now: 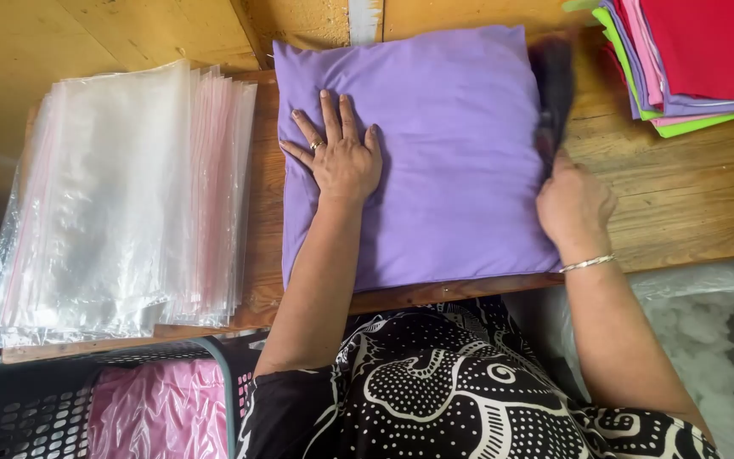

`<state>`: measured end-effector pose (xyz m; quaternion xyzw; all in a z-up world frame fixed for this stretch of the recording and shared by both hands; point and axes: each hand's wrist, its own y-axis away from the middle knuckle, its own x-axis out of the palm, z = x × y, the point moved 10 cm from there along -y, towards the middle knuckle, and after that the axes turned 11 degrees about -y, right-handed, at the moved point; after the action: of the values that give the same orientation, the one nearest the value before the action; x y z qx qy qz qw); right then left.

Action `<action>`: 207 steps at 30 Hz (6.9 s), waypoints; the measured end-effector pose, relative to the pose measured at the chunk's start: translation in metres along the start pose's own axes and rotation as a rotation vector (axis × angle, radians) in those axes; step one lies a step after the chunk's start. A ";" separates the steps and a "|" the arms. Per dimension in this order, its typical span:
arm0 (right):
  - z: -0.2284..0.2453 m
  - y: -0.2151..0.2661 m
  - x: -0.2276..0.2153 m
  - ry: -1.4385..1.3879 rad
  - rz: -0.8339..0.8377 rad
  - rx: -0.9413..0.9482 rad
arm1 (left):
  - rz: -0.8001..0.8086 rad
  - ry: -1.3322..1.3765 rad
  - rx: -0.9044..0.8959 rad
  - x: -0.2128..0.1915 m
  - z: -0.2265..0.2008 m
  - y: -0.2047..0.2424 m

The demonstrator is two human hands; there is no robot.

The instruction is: The person smooths a purple pillowcase on a wooden table using a small brush, then folds the pillowcase and places it into a clear plastic bag. The person presses the bag to remove air and seals it.

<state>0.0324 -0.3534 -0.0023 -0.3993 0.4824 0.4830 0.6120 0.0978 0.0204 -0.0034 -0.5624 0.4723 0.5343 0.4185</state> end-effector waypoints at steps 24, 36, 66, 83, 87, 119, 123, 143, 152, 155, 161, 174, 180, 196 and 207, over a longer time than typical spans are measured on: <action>-0.034 0.013 -0.031 -0.177 -0.148 0.050 | -0.158 0.066 0.051 -0.021 -0.003 0.009; 0.112 0.077 -0.042 0.020 -0.083 -0.411 | -0.160 0.025 0.102 -0.011 0.006 0.003; -0.003 0.115 -0.144 -0.470 -0.412 -0.409 | 0.533 -0.335 0.752 -0.056 -0.070 0.135; 0.078 0.018 -0.022 0.071 -0.122 -0.649 | 0.008 -0.090 0.355 -0.044 -0.039 0.133; -0.052 -0.084 0.006 0.070 -0.160 -0.321 | -0.023 -0.026 0.335 -0.046 -0.044 0.127; 0.141 0.086 -0.035 0.077 0.071 -0.448 | 0.083 -0.117 0.197 -0.034 0.016 0.040; -0.034 -0.027 0.013 0.024 0.030 -0.012 | 0.068 -0.033 0.088 -0.042 0.016 0.048; 0.155 0.037 -0.052 -0.010 0.055 -0.367 | -0.574 0.730 0.033 -0.020 0.051 0.026; 0.221 0.035 -0.018 0.013 0.145 -0.614 | -0.531 0.625 0.200 -0.027 0.041 0.028; 0.181 -0.006 -0.018 0.045 0.062 -0.477 | -0.498 0.559 0.208 -0.024 0.030 0.029; 0.257 0.109 -0.023 -0.075 0.207 -0.654 | -0.481 0.514 0.217 -0.028 0.026 0.032; 0.252 0.110 0.003 0.004 0.212 -0.742 | -0.404 0.602 0.122 -0.007 0.033 0.013; 0.226 0.041 -0.017 -0.002 0.118 -0.573 | -0.374 0.526 0.107 -0.015 0.027 0.024; 0.020 0.011 -0.035 0.093 0.006 -0.023 | -0.062 0.144 0.105 -0.021 0.010 0.026; 0.173 0.154 -0.048 0.152 -0.138 -0.704 | -0.123 0.027 0.127 -0.001 0.020 0.015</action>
<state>-0.0863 -0.1654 0.0788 -0.6519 0.3027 0.5458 0.4307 0.0791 0.0365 -0.0036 -0.5697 0.4753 0.4692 0.4789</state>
